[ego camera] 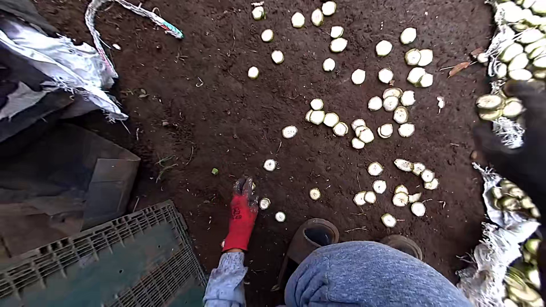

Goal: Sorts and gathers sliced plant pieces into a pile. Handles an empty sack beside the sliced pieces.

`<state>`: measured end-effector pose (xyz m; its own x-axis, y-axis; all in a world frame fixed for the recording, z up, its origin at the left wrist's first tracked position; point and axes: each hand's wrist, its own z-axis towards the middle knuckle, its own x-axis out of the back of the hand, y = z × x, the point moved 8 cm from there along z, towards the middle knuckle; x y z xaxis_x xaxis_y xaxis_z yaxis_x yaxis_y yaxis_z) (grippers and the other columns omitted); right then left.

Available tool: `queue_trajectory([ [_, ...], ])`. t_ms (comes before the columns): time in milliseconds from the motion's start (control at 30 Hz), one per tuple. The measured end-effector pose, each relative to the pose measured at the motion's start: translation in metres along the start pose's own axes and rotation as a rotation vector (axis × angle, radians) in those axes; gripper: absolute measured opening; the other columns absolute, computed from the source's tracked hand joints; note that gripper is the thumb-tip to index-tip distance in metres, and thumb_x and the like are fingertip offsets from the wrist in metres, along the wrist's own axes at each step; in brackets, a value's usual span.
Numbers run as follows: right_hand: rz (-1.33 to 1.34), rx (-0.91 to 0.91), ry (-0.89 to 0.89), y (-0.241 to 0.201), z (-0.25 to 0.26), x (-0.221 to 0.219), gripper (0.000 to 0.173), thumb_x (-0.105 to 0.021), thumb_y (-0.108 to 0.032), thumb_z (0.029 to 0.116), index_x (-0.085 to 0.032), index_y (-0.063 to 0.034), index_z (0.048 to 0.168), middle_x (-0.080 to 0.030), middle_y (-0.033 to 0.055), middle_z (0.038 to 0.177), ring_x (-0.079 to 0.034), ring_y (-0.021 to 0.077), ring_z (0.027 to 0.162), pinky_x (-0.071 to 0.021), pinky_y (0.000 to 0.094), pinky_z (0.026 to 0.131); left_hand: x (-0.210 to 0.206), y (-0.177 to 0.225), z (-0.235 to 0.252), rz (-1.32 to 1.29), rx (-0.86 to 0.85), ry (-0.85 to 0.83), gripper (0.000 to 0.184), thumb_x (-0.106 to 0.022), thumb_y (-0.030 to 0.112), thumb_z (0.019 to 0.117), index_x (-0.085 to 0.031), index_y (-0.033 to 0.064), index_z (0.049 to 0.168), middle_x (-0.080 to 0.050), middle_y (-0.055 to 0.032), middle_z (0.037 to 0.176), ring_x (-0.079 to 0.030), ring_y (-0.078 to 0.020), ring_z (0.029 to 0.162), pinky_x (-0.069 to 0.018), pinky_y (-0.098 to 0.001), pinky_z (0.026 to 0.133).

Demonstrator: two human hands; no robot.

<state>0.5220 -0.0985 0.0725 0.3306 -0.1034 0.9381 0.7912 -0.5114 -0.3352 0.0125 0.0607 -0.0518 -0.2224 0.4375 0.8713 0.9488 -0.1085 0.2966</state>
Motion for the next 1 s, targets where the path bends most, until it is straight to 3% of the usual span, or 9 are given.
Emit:
queue_trajectory([
  [100,0.087,0.541,-0.238,-0.079,-0.042,-0.124,0.057,-0.076,-0.033,0.0862,-0.063,-0.0195,0.14,-0.048,0.024,0.152,-0.04,0.05,0.142,-0.0361,0.0722,0.106,0.002,-0.005,0.0,-0.04,0.074,0.001,0.052,-0.068,0.008,0.0951,-0.053,-0.007,0.142,-0.052,-0.0351,0.142,-0.052,-0.0481,0.133,-0.0405,-0.057,0.113],
  [200,0.037,0.71,-0.514,-0.116,-0.088,-0.184,0.053,-0.066,-0.016,0.0939,-0.058,-0.031,0.144,-0.045,0.0161,0.158,-0.037,0.0472,0.146,-0.0364,0.0711,0.106,0.006,-0.008,-0.009,-0.146,0.153,-0.157,0.045,-0.069,0.013,0.0961,-0.058,-0.0062,0.135,-0.064,-0.0289,0.126,-0.063,-0.0389,0.119,-0.0476,-0.0536,0.105],
  [300,0.018,0.596,-0.653,-0.112,-0.099,-0.188,0.038,-0.057,-0.008,0.1003,-0.067,-0.0207,0.135,-0.057,0.021,0.144,-0.052,0.0487,0.132,-0.0453,0.0661,0.099,0.0,-0.002,-0.031,-0.279,0.122,-0.304,0.039,-0.071,0.016,0.0944,-0.063,0.0008,0.13,-0.07,-0.0162,0.116,-0.068,-0.0228,0.101,-0.0557,-0.0418,0.091],
  [367,0.105,0.471,-0.757,-0.107,-0.097,-0.188,0.03,-0.056,-0.005,0.1002,-0.069,-0.0077,0.127,-0.06,0.0302,0.131,-0.056,0.0511,0.123,-0.0478,0.0631,0.098,-0.004,0.004,-0.043,-0.19,0.084,-0.248,0.052,-0.071,0.011,0.0935,-0.056,-0.001,0.142,-0.064,-0.0239,0.134,-0.064,-0.0342,0.122,-0.0484,-0.049,0.107],
  [433,0.262,0.368,-0.791,-0.111,-0.09,-0.186,0.028,-0.059,-0.001,0.0974,-0.068,0.0018,0.123,-0.062,0.0326,0.121,-0.06,0.0496,0.116,-0.0491,0.0589,0.097,-0.016,0.001,-0.048,-0.078,0.086,-0.203,0.061,-0.069,0.01,0.0948,-0.047,-0.0011,0.151,-0.054,-0.0323,0.143,-0.055,-0.0457,0.131,-0.0415,-0.0562,0.113],
  [600,0.5,0.53,-0.695,-0.189,-0.08,-0.196,0.026,-0.061,-0.007,0.0972,-0.072,-0.0064,0.121,-0.067,0.023,0.114,-0.063,0.0404,0.111,-0.052,0.0531,0.093,-0.023,-0.007,-0.054,-0.112,-0.062,-0.045,0.035,-0.073,0.01,0.0908,-0.069,-0.0085,0.12,-0.063,-0.034,0.123,-0.064,-0.0457,0.114,-0.0508,-0.0542,0.102],
  [733,0.13,0.783,-0.677,-0.222,-0.1,-0.23,0.042,-0.045,-0.009,0.106,-0.058,-0.0198,0.144,-0.049,0.0104,0.156,-0.04,0.0416,0.145,-0.0371,0.0642,0.108,-0.023,0.016,-0.065,-0.152,-0.239,-0.193,0.029,-0.076,0.013,0.085,-0.074,-0.0041,0.108,-0.06,-0.0272,0.138,-0.061,-0.0412,0.125,-0.0495,-0.0525,0.105],
  [867,0.203,0.456,-0.764,-0.195,-0.104,-0.232,0.044,-0.043,-0.033,0.1082,-0.065,0.0003,0.126,-0.061,0.0273,0.128,-0.058,0.0456,0.122,-0.0463,0.0569,0.1,-0.043,0.039,-0.083,0.071,-0.292,-0.269,0.033,-0.076,0.012,0.0861,-0.074,-0.0017,0.116,-0.056,-0.0241,0.146,-0.058,-0.0485,0.128,-0.0462,-0.0629,0.104],
  [1000,0.167,0.528,-0.689,-0.189,-0.11,-0.227,0.034,-0.046,-0.022,0.1073,-0.067,-0.0008,0.125,-0.066,0.0265,0.12,-0.063,0.0457,0.113,-0.0516,0.0567,0.092,-0.05,0.043,-0.084,0.093,-0.284,-0.251,0.033,-0.075,0.009,0.0867,-0.072,-0.0061,0.116,-0.063,-0.0304,0.131,-0.06,-0.0502,0.123,-0.047,-0.0623,0.103],
])
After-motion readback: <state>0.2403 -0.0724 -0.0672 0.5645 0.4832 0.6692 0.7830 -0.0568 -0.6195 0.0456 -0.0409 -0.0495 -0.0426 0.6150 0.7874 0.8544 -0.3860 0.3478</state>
